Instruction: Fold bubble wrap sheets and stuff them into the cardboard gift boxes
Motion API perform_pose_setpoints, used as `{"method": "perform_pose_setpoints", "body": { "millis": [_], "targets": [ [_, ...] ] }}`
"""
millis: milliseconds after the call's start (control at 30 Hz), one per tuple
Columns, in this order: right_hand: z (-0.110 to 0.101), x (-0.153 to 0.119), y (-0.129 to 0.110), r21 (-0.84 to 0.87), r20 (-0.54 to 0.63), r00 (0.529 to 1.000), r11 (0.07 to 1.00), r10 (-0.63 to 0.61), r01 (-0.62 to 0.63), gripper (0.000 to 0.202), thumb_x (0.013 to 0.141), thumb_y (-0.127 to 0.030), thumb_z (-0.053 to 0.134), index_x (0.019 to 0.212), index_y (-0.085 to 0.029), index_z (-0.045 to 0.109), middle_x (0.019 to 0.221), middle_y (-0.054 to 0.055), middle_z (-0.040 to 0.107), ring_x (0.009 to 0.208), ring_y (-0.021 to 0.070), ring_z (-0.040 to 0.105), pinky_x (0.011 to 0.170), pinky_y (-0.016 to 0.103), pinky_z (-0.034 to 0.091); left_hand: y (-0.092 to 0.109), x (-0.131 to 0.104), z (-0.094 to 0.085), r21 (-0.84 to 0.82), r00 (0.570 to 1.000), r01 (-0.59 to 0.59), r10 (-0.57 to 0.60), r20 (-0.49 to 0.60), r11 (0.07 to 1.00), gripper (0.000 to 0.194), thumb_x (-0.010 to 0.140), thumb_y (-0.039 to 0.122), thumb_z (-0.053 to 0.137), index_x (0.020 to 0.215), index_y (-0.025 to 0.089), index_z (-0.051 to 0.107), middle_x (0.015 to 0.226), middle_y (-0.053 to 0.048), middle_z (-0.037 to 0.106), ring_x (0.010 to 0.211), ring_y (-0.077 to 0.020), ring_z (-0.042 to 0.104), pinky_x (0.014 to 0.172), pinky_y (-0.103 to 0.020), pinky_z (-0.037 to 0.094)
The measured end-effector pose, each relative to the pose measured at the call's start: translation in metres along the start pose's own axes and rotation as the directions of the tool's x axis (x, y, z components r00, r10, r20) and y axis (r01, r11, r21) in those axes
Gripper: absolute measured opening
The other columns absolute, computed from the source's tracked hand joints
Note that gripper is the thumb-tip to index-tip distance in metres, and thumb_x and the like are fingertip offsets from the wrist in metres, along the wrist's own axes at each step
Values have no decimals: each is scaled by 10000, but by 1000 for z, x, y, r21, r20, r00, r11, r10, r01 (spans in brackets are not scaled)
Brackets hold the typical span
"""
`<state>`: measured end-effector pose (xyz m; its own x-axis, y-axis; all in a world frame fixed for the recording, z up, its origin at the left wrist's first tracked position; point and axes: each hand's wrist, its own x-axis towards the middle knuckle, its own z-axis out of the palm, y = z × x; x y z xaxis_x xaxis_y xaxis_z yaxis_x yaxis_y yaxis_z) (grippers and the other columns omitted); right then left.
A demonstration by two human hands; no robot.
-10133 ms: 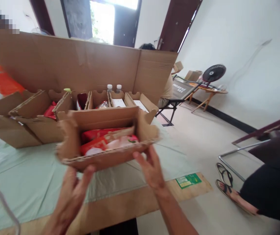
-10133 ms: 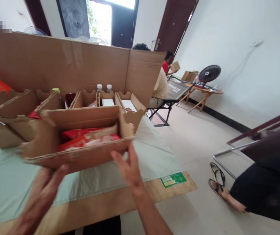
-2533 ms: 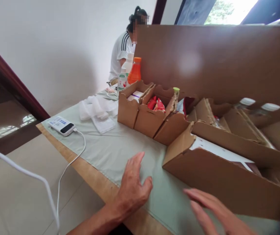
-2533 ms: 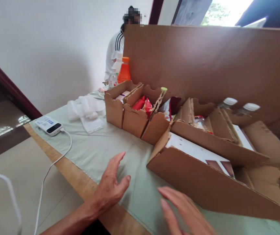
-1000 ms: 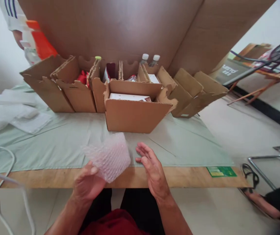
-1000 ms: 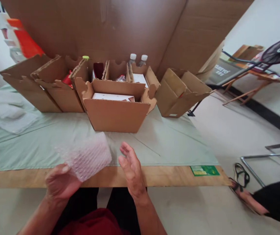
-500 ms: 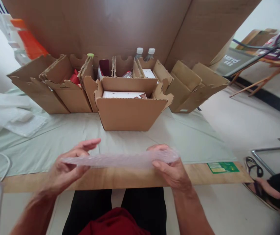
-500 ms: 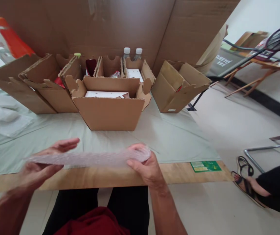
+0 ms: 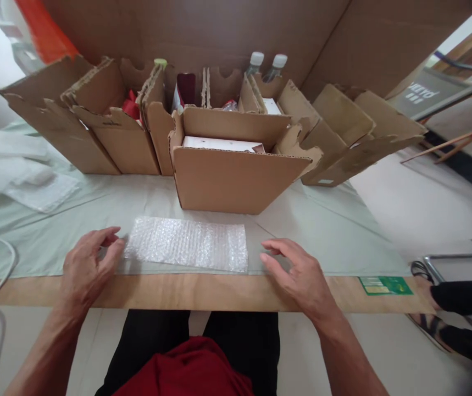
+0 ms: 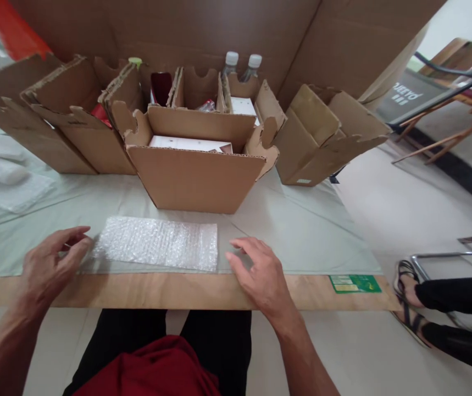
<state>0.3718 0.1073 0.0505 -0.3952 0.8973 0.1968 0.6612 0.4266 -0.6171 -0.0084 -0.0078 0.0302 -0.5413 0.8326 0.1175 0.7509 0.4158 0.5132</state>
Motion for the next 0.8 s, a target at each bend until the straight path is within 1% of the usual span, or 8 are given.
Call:
{"method": "perform_pose_setpoints", "body": {
  "millis": [133, 267, 400, 467, 533, 633, 700, 800],
  "targets": [
    [27, 33, -15, -88, 52, 996, 994, 70, -65, 375, 906, -481, 622, 1152, -214, 716, 901, 70, 737, 735, 244, 646, 736, 414, 505, 12, 5, -1, 207, 995, 39, -57, 82, 978, 500, 858, 646, 530, 924, 187, 716, 919, -137, 711, 941, -363, 653, 870, -496, 503],
    [50, 44, -25, -119, 70, 994, 990, 86, -77, 489, 880, -389, 615, 1323, -190, 676, 732, 34, 673, 674, 234, 604, 723, 393, 484, 16, 8, 5, 235, 989, -6, -29, 143, 972, 386, 829, 578, 549, 803, 217, 682, 888, -124, 687, 906, -348, 635, 792, -451, 488],
    [49, 27, -31, 106, 106, 986, 984, 133, -144, 536, 930, -325, 550, 1458, -245, 594, 626, -41, 564, 595, 176, 539, 657, 317, 476, 18, 6, 4, 106, 987, -32, 14, 162, 994, 265, 808, 463, 515, 697, 236, 597, 828, -71, 652, 791, -272, 624, 742, -400, 478],
    [45, 14, -39, 239, 163, 977, 955, 141, -177, 487, 956, -329, 546, 1431, -250, 625, 673, -31, 613, 605, 164, 558, 654, 303, 498, 19, 9, -2, 55, 993, -18, 12, 113, 998, 235, 800, 445, 514, 740, 232, 595, 843, -55, 661, 745, -243, 623, 731, -387, 482],
    [45, 0, -52, 363, 260, 960, 911, 100, -194, 381, 970, -341, 564, 1304, -249, 724, 825, 15, 722, 726, 180, 648, 748, 322, 545, 22, 20, -7, 46, 999, -13, 11, 43, 999, 225, 811, 432, 512, 801, 229, 606, 892, -58, 676, 767, -243, 635, 765, -393, 490],
    [59, -16, -78, 473, 404, 915, 850, 23, -231, 289, 962, -321, 591, 1154, -245, 793, 942, 46, 776, 833, 206, 700, 816, 342, 569, 30, 53, -7, 79, 997, -58, 62, -54, 995, 199, 849, 392, 517, 868, 225, 624, 971, -79, 678, 913, -276, 651, 902, -433, 487],
    [72, -21, -93, 494, 497, 868, 821, 5, -287, 347, 930, -292, 617, 1245, -244, 753, 913, 38, 771, 677, 171, 655, 675, 308, 565, 38, 79, -1, 98, 988, -115, 124, -92, 988, 192, 849, 348, 552, 943, 213, 651, 1035, -103, 678, 1040, -306, 636, 985, -458, 470],
    [88, -21, -106, 499, 568, 823, 791, 11, -355, 539, 879, -279, 660, 1415, -231, 631, 1003, 50, 761, 571, 122, 575, 590, 283, 542, 45, 98, 6, 71, 978, -168, 175, -112, 983, 424, 822, 314, 628, 1214, 152, 638, 1178, -155, 670, 1164, -339, 599, 1066, -497, 438]
  ]
}}
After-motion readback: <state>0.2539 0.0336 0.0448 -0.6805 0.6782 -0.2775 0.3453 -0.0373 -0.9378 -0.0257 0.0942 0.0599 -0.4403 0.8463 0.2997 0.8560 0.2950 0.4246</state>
